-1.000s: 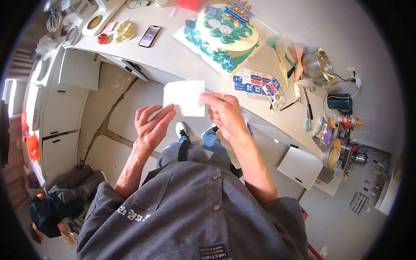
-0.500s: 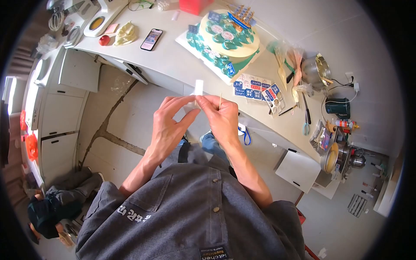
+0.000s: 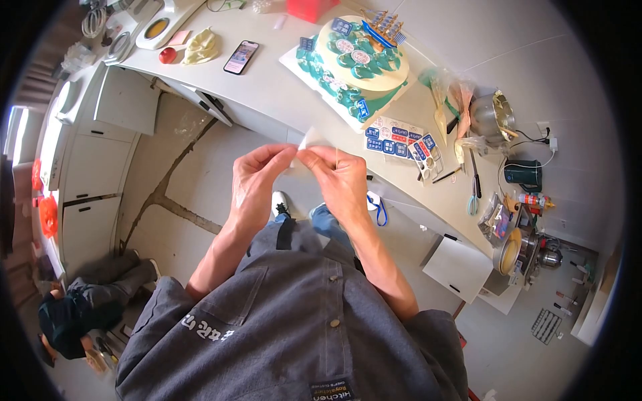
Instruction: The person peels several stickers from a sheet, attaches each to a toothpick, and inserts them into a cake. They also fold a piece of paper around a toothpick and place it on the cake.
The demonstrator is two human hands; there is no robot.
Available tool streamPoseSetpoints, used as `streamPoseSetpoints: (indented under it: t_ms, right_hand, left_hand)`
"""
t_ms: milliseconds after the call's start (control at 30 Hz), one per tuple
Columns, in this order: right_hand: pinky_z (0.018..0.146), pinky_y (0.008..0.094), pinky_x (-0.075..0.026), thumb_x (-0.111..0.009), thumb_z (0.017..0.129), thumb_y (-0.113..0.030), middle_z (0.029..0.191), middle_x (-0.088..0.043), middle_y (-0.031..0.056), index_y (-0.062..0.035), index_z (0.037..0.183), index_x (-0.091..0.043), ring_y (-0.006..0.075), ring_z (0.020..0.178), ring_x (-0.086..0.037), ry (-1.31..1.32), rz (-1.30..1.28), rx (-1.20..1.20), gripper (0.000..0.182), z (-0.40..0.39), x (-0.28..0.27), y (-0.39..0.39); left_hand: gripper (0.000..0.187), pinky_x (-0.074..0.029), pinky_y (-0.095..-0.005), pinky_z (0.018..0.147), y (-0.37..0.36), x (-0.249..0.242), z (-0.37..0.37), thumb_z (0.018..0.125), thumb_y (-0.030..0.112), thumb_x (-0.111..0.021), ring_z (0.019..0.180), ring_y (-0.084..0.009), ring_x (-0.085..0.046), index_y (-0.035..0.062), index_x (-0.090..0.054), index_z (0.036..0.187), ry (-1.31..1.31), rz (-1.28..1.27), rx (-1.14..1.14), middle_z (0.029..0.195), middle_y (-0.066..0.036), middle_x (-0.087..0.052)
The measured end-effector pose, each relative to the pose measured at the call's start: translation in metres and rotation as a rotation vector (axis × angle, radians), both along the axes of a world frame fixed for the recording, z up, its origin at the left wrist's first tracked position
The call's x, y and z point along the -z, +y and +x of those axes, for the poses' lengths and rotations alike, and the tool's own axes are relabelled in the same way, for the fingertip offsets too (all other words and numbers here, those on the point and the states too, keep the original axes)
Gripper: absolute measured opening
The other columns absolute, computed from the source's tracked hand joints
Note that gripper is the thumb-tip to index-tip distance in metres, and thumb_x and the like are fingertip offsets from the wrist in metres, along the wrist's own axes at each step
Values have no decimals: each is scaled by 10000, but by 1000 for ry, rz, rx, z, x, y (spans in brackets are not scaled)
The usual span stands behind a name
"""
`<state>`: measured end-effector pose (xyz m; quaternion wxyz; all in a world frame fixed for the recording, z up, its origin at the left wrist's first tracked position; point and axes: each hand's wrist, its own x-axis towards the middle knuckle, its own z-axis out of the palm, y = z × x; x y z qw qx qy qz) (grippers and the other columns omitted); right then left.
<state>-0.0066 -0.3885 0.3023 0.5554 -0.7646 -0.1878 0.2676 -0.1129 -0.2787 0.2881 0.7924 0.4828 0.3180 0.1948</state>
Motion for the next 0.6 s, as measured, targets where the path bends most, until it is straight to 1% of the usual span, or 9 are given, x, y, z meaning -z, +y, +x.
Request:
streamPoseSetpoints:
  t_ms: [100,200,300,400,500,600]
  right_hand:
    - [526,228,-311,-775,939,-205,660,-587,-89,-1,1017,-792,7,605,-397,35,2,-2,219,0,3,-2]
    - [519,229,-284,-771,942,-199,639,-544,-102,2,1024,-791,8,597,-372,57,-10,31,217,-5,-3,1]
    - [510,235,-254,-764,950,-197,621,-514,-111,5,1034,-788,11,581,-344,29,50,83,220,-9,5,1]
    - [498,245,-223,-768,949,-203,607,-476,-115,-5,1011,-797,11,554,-314,63,110,190,209,-22,18,2]
    - [489,247,-215,-775,945,-226,604,-461,-111,-22,989,-804,8,535,-307,351,149,309,210,-32,16,2]
    - [481,248,-195,-772,949,-252,594,-427,-111,-40,1023,-800,1,521,-294,451,166,346,227,-33,19,2]
  left_hand:
    - [241,-467,-225,747,-1,1,2,962,149,-691,837,-73,-588,-53,-730,1086,30,-94,-25,917,-20,-695]
    - [220,-456,-216,736,-6,7,6,961,142,-684,828,-84,-592,-36,-710,1089,2,-340,-109,905,-19,-669]
    - [295,-465,-266,762,-15,1,9,944,227,-687,862,-108,-594,-37,-707,1074,137,-313,-176,953,-33,-685]
    - [279,-456,-260,783,-27,3,17,949,209,-686,892,-105,-591,-35,-699,1085,-4,-550,-318,982,-33,-685]
    - [241,-452,-262,793,-34,17,23,947,174,-695,890,-106,-591,-34,-698,1068,-71,-408,-379,980,-41,-690]
    - [223,-455,-261,759,-36,18,25,942,156,-712,844,-99,-588,-38,-715,1050,-23,-291,-417,929,-43,-695]
